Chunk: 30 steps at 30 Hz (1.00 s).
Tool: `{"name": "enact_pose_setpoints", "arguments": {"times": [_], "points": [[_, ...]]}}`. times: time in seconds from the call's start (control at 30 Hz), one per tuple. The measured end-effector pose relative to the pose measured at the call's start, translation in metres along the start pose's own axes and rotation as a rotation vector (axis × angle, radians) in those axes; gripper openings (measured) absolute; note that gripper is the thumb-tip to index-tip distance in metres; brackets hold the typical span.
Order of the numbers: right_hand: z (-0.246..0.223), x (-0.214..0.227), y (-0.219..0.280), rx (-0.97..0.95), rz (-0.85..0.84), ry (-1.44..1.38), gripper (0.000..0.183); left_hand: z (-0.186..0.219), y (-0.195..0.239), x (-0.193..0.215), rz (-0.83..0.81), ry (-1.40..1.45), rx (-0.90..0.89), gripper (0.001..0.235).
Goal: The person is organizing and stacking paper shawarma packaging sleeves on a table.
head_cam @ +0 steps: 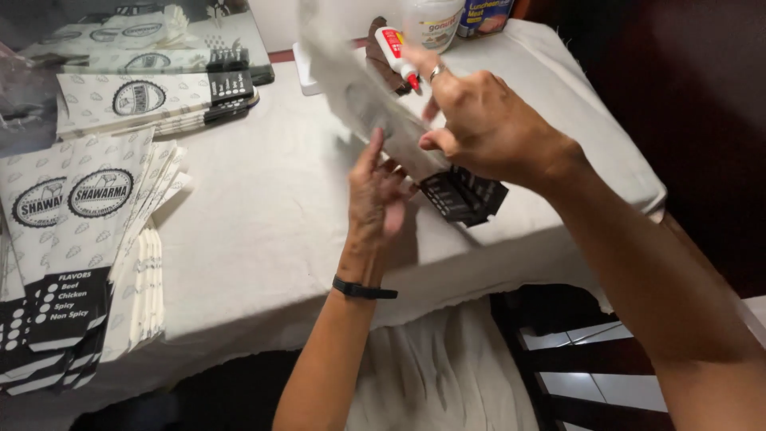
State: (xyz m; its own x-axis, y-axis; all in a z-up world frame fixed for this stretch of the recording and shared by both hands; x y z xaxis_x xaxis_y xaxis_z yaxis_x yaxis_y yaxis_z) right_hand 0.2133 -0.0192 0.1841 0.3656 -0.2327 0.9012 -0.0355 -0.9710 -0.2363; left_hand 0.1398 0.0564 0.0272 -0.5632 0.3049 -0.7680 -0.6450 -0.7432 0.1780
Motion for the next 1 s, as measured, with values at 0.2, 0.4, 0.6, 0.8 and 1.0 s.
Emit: {"name": "enact_pose_setpoints", "arguments": {"times": [0.2, 0.4, 0.6, 0.8, 1.0], "points": [[0.036, -0.007, 0.027, 0.241, 0.355, 0.142, 0.025, -0.01, -0.007, 0.019, 0.234, 0.243, -0.019, 0.028], [0.047, -0.017, 0.047, 0.075, 0.212, -0.191, 0.021, -0.019, -0.022, 0.028, 0.105, 0.315, -0.021, 0.055], [0.093, -0.035, 0.095, -0.162, 0.454, -0.434, 0.027, -0.015, -0.017, 0.031, 0.115, 0.319, -0.047, 0.067], [0.091, -0.089, 0.11, 0.007, 0.479, -0.706, 0.12, -0.036, -0.014, 0.012, 0.055, 0.223, -0.082, 0.051], [0.078, -0.084, 0.117, 0.223, 0.581, -0.747, 0.138, -0.025, -0.006, 0.007, 0.048, 0.196, -0.137, 0.048]]}}
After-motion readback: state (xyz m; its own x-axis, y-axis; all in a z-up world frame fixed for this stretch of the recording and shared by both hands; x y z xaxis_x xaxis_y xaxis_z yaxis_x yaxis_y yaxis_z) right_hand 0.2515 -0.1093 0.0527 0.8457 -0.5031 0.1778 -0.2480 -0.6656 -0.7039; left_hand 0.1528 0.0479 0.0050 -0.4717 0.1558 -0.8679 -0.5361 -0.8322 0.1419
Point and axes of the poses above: each hand's wrist, its own y-axis away from the middle knuckle, its own x-axis out of the back of the hand, z = x × y, the point moved 5 cm from there along -y, towards the middle knuckle, and after that the axes turned 3 degrees about -y, right-handed, at the moved point
